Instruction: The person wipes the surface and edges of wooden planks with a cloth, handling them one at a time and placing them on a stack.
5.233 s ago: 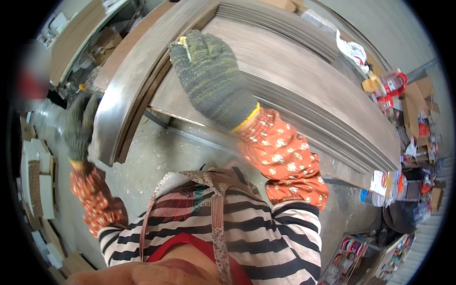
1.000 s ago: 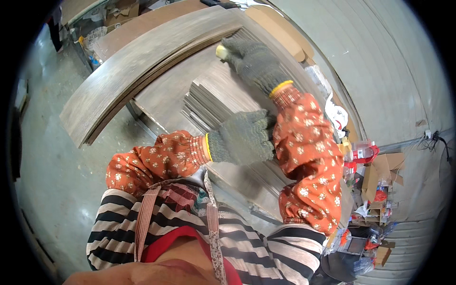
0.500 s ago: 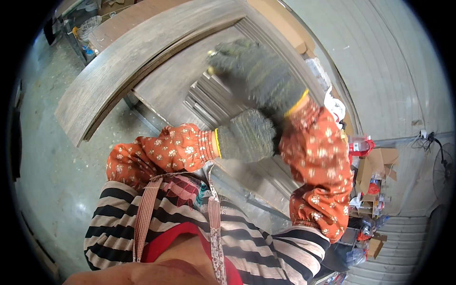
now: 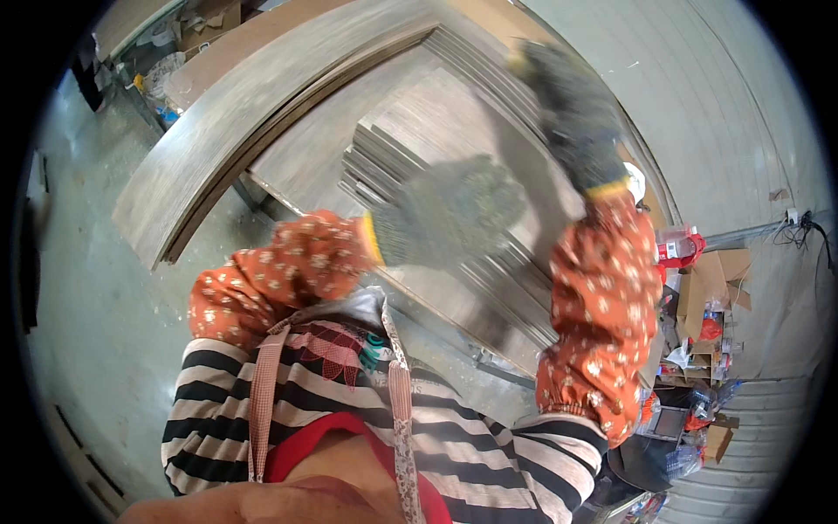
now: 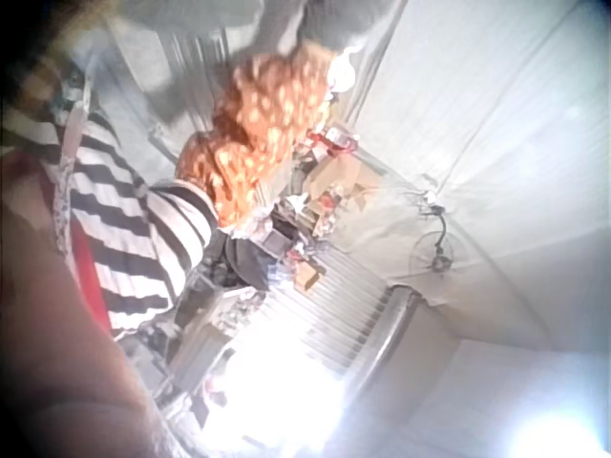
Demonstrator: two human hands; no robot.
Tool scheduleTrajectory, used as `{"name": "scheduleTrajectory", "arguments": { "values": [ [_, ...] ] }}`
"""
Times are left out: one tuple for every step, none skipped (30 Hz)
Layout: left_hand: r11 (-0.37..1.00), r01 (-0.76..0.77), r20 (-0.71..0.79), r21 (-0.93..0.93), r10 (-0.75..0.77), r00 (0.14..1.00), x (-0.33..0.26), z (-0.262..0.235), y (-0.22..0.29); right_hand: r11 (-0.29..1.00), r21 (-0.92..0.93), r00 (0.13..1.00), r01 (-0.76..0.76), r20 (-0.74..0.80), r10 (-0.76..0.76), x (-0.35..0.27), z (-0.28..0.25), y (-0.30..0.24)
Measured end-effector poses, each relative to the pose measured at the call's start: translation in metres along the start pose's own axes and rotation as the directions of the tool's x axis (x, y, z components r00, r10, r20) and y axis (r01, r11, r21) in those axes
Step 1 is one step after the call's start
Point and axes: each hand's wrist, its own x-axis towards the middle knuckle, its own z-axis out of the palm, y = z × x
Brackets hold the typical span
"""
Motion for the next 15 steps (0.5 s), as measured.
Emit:
{"name": "scheduleTrajectory", "arguments": {
  "values": [
    [0.998,0.037,0.037,0.047,-0.039,0.999,-0.007,-0.006,-0.008,0.954,0.103,0.958,-0.280,-0.036,0.285,-0.023,-0.018,0.004],
    [0.992,0.072,0.074,0.105,-0.080,0.994,-0.017,-0.016,-0.019,0.894,0.173,0.898,-0.414,-0.080,0.432,-0.057,-0.033,0.016],
    [0.992,0.093,0.086,0.091,-0.100,0.991,-0.027,-0.025,-0.035,0.825,0.223,0.822,-0.520,-0.132,0.554,-0.088,-0.049,0.015],
    [0.992,0.108,0.086,0.067,-0.113,0.990,-0.053,-0.029,-0.067,0.721,0.129,0.699,-0.681,-0.177,0.692,-0.121,-0.051,0.022],
    [0.993,0.118,0.095,0.029,-0.120,0.988,-0.065,-0.038,-0.088,0.683,0.147,0.655,-0.716,-0.200,0.729,-0.179,-0.069,0.051],
    [0.991,0.136,0.124,0.014,-0.137,0.983,-0.074,-0.049,-0.105,0.445,0.508,0.435,-0.738,-0.146,0.889,-0.195,-0.071,0.034],
    [0.980,0.194,0.184,0.048,-0.199,0.962,-0.073,-0.052,-0.106,0.406,0.603,0.316,-0.687,-0.255,0.914,-0.244,-0.077,0.043],
    [0.981,0.187,0.182,0.045,-0.192,0.965,-0.073,-0.054,-0.103,0.399,0.650,0.260,-0.647,-0.304,0.916,-0.281,-0.084,0.042],
    [0.982,0.182,0.179,0.047,-0.188,0.966,-0.070,-0.057,-0.096,0.397,0.694,0.204,-0.600,-0.347,0.915,-0.308,-0.092,0.038],
    [0.978,0.192,0.186,0.079,-0.204,0.961,-0.068,-0.060,-0.088,0.398,0.776,0.197,-0.489,-0.346,0.917,-0.316,-0.090,0.026],
    [0.975,0.201,0.190,0.091,-0.216,0.958,-0.065,-0.053,-0.089,0.595,0.323,0.400,-0.736,-0.501,0.767,-0.323,-0.096,0.025],
    [0.972,0.211,0.193,0.105,-0.228,0.955,-0.063,-0.046,-0.091,0.613,-0.228,0.635,-0.756,-0.484,0.602,-0.329,-0.103,0.027],
    [0.976,0.179,0.192,0.126,-0.201,0.960,-0.068,-0.053,-0.087,0.470,-0.692,0.817,-0.548,-0.321,0.480,-0.340,-0.101,0.020],
    [0.979,0.149,0.189,0.139,-0.174,0.966,-0.075,-0.055,-0.087,0.545,-0.624,0.820,-0.560,-0.328,0.468,-0.344,-0.099,0.023],
    [0.979,0.128,0.190,0.161,-0.158,0.969,-0.080,-0.061,-0.086,0.501,-0.714,0.851,-0.489,-0.264,0.454,-0.332,-0.097,0.017]
  ]
}}
